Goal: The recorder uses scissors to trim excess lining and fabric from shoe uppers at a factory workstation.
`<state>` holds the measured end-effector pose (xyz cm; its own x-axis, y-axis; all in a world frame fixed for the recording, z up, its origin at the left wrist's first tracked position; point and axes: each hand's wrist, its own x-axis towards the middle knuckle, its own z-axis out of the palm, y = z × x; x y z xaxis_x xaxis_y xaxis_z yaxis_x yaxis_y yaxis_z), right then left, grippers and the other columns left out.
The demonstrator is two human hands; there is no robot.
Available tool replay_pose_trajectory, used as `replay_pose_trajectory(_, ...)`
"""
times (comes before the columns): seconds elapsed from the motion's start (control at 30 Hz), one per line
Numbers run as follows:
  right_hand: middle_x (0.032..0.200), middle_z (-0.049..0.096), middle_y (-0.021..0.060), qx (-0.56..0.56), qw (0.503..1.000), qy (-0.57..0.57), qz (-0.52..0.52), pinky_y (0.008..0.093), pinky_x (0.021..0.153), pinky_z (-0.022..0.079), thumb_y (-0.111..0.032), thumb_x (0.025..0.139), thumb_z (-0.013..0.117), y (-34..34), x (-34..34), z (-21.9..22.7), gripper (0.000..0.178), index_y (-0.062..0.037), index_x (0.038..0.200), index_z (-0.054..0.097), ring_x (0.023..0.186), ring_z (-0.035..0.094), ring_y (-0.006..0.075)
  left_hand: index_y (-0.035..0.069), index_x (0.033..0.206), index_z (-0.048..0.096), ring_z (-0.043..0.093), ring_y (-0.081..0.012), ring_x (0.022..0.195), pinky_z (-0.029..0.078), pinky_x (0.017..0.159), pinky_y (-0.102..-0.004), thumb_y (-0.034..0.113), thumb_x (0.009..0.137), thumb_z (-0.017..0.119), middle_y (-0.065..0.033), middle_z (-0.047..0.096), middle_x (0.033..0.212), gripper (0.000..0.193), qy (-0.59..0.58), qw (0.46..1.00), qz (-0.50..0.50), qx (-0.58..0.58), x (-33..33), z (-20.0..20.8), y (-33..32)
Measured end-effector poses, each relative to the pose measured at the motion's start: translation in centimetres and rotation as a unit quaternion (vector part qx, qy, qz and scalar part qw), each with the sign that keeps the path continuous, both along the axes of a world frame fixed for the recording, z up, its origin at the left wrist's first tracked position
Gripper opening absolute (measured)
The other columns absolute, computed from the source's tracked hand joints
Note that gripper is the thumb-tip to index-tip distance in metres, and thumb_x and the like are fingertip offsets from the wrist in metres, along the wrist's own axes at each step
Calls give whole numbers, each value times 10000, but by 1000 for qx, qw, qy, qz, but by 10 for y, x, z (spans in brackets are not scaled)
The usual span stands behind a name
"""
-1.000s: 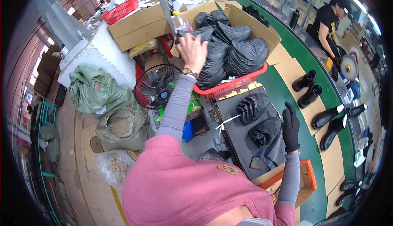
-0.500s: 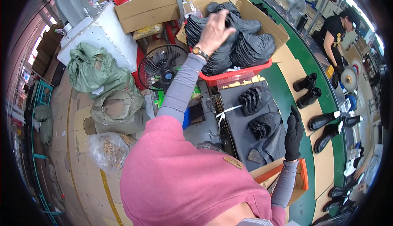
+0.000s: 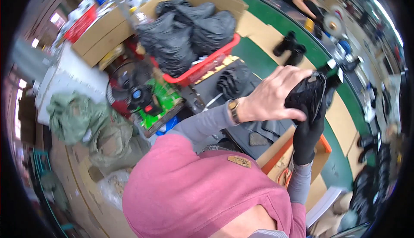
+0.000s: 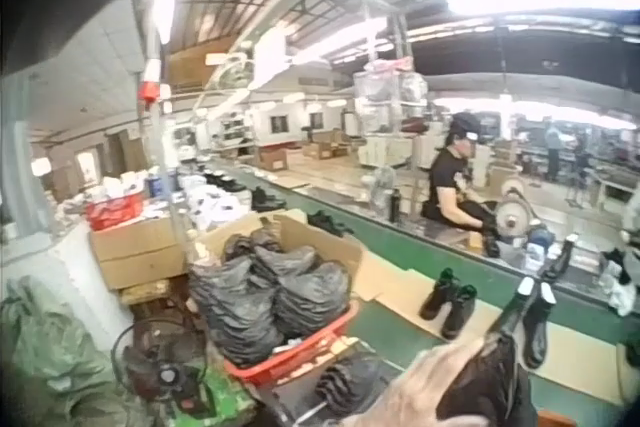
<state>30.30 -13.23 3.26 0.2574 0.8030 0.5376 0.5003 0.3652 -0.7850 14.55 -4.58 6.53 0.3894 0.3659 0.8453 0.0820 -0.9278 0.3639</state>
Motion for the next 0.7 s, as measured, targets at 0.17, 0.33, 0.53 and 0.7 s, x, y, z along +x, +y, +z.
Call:
replay_pose_trajectory(0.17,1343,547,162,-59,997,40,-34,322,974,446,-37,922,573,-30,25,-25,506,3,1401,415,1190,567,227,2,1315,500,619,-370,1003,521,859,-400,44,763,724,-205,592,1170,598,79,996,-9,-46,35,-53,-17)
replay_pose_trajectory(0.33,1250,613,180,-55,994,44,-89,320,912,490,-47,911,602,-56,31,-29,564,0,1423,372,1119,627,250,38,1017,634,636,-354,890,532,757,-397,48,788,713,-176,610,1032,242,31,993,-77,-78,69,-70,-16)
replay_pose_trajectory(0.53,1224,617,198,-41,976,132,-169,328,886,511,-45,885,635,-81,40,-36,591,23,1409,370,1064,651,269,8,1364,391,659,-336,916,521,770,-355,-8,835,636,-215,639,1067,583,39,868,-298,-396,97,-84,-24)
replay_pose_trajectory(0.7,1306,499,196,-101,913,-247,-308,457,1000,381,-126,759,732,-92,47,-23,612,-108,1335,525,1198,468,374,26,1470,275,617,-411,1068,494,903,-361,-84,853,528,-261,561,1268,675,184,911,-283,-238,107,-77,-32)
